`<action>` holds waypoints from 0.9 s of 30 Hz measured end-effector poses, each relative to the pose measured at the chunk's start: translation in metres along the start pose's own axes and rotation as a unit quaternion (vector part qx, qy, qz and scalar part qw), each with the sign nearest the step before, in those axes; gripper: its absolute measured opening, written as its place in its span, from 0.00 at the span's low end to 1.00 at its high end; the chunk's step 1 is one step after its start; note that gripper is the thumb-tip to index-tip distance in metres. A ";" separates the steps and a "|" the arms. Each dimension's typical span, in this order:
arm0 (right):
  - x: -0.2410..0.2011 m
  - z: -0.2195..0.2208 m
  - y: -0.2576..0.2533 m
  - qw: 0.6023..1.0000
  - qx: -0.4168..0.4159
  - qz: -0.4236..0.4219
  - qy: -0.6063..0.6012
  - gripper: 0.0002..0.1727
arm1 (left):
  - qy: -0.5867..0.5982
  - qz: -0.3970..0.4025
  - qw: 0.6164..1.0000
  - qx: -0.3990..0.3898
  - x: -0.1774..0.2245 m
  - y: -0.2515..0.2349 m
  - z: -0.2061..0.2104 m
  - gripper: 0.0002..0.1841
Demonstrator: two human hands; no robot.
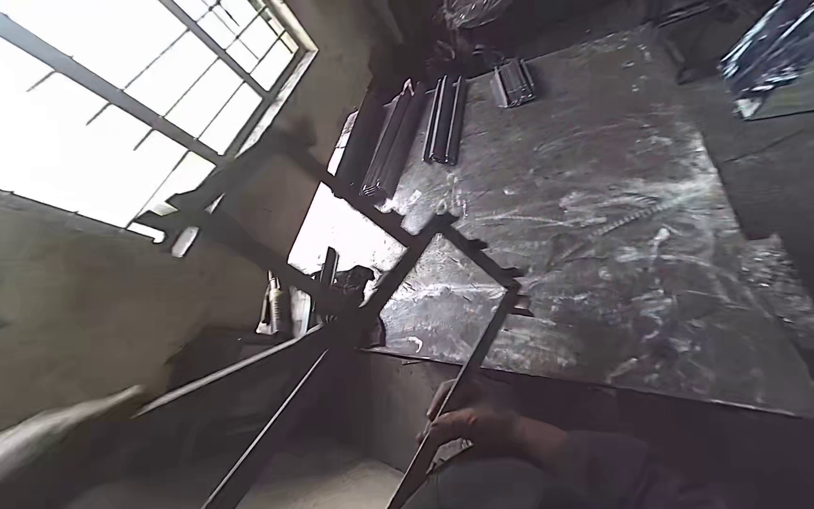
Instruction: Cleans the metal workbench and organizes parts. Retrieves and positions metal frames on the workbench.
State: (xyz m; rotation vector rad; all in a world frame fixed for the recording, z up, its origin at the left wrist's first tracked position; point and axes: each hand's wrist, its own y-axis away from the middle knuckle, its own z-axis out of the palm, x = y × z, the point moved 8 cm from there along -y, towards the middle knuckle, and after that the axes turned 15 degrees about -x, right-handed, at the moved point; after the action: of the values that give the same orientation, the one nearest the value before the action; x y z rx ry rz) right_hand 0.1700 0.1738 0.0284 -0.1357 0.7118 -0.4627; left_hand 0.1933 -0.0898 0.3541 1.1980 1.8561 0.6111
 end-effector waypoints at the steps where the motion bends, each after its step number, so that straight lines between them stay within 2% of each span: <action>1: -0.007 -0.005 0.020 0.999 0.033 -0.020 0.010 0.06 | -0.022 0.038 0.998 0.036 0.013 -0.030 -0.017 0.11; 4: -0.020 -0.019 0.072 0.981 0.190 -0.043 0.008 0.08 | -0.058 0.123 0.988 0.075 0.074 -0.098 -0.066 0.06; 6: -0.026 -0.024 0.100 0.951 0.302 -0.047 0.037 0.10 | -0.089 0.184 0.976 0.079 0.118 -0.136 -0.087 0.07; 8: -0.039 -0.021 0.121 0.912 0.390 -0.057 0.111 0.16 | -0.119 0.249 0.953 0.121 0.154 -0.184 -0.102 0.05; 11: -0.058 -0.015 0.130 0.852 0.476 -0.068 0.208 0.29 | -0.166 0.325 0.922 0.130 0.202 -0.256 -0.122 0.06; 14: -0.075 -0.020 0.118 0.800 0.549 -0.095 0.222 0.31 | -0.218 0.384 0.888 0.129 0.247 -0.306 -0.149 0.08; 15: -0.083 -0.024 0.110 0.786 0.573 -0.098 0.210 0.28 | -0.232 0.396 0.878 0.132 0.258 -0.315 -0.163 0.08; 17: -0.101 -0.042 0.093 0.768 0.605 -0.066 0.201 0.24 | -0.221 0.404 0.872 0.164 0.273 -0.325 -0.201 0.09; 19: -0.115 -0.056 0.079 0.751 0.615 0.026 0.238 0.22 | -0.166 0.386 0.877 0.232 0.281 -0.337 -0.236 0.09; 21: -0.128 -0.058 0.053 0.746 0.594 0.118 0.276 0.29 | -0.084 0.363 0.877 0.305 0.275 -0.342 -0.268 0.13; 23: -0.137 -0.053 0.033 0.737 0.563 0.166 0.335 0.30 | -0.014 0.387 0.864 0.322 0.266 -0.324 -0.285 0.16; 25: -0.124 -0.046 0.029 0.721 0.558 0.183 0.368 0.23 | 0.007 0.476 0.826 0.301 0.263 -0.288 -0.263 0.16; 27: -0.099 -0.044 0.036 0.725 0.557 0.186 0.361 0.21 | 0.001 0.569 0.770 0.289 0.266 -0.252 -0.213 0.15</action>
State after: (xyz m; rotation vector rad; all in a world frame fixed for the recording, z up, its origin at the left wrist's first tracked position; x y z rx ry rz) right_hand 0.0888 0.2523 0.0440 1.3922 1.0740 -0.4817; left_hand -0.1674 0.0498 0.1801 2.7719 1.1271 0.6398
